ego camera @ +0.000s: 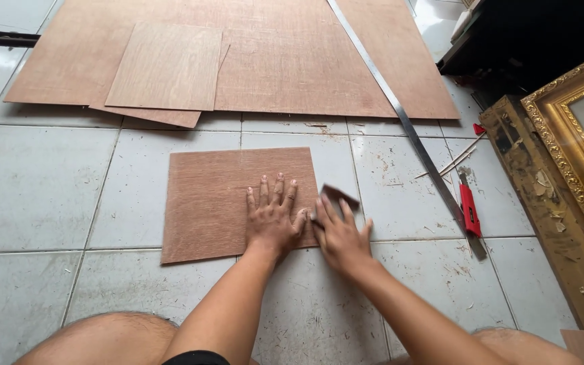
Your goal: Sanding the surface and edges of a small rectangular plywood piece with sandpaper.
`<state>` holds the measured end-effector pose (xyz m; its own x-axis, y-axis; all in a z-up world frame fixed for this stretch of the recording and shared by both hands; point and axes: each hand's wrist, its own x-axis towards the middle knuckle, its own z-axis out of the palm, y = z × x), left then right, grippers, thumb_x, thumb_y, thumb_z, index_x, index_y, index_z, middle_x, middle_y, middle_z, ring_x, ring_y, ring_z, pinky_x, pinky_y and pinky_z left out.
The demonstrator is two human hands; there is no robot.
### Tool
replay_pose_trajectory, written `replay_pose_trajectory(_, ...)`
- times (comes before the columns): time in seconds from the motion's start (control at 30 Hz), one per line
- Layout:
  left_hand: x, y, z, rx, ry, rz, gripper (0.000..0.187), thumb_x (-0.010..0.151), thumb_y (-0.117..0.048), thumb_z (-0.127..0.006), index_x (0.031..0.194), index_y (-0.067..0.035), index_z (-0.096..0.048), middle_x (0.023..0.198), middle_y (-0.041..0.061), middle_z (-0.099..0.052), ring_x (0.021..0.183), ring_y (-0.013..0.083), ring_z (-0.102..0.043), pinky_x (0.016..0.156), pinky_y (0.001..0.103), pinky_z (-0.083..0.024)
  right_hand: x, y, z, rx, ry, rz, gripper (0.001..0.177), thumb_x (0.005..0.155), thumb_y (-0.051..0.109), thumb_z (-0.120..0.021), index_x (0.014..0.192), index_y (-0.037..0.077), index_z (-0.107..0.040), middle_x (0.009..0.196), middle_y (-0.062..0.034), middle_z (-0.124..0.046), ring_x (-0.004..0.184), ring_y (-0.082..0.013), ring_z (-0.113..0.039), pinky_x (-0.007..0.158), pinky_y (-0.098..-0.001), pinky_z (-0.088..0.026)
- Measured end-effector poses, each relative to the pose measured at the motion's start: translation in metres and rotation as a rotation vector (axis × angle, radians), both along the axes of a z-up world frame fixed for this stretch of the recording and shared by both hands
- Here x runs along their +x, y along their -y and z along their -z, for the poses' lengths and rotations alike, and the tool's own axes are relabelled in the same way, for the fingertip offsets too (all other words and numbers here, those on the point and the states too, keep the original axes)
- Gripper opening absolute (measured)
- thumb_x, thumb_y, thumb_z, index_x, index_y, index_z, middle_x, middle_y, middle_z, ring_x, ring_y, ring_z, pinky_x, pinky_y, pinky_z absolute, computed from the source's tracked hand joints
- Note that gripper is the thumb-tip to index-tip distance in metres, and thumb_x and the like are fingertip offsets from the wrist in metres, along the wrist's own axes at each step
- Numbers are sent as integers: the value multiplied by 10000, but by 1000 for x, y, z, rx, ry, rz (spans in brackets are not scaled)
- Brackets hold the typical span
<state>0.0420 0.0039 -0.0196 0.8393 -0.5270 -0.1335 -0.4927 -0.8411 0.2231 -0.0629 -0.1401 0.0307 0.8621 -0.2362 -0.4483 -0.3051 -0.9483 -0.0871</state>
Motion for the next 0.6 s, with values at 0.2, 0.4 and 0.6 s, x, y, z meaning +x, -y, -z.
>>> replay_pose_trajectory(0.2, 1, 0, -3, 10, 9, -39, 828, 1055, -708, -374, 1800, -362, -273, 1905, 29, -191, 1750, 384, -121, 1384, 668, -73, 9, -4, -8, 20, 55, 29, 660, 1215, 450, -265, 1826, 256, -109, 1927, 47, -80, 1745, -390, -67, 1191, -943, -157)
replay_pose_trajectory(0.4, -8, -3, -7, -16, -14, -39, 817, 1044, -678, -375, 1794, -369, -275, 1905, 31, -198, 1752, 385, -117, 1381, 680, -62, -57, -19, -11, 7, -117, 60, 667, 1210, 417, -262, 1824, 299, -31, 1929, 96, 19, 1744, -384, -37, 1205, -933, -160)
replay_pose_trajectory(0.6, 0, 3, 15, -41, 72, -43, 820, 1036, -698, -412, 1781, -364, -336, 1889, 52, -261, 1739, 402, -179, 1370, 689, -115, -38, -14, -3, 27, 48, 102, 641, 1207, 464, -233, 1818, 282, -159, 1917, 85, -105, 1735, -396, -95, 1184, -954, -205)
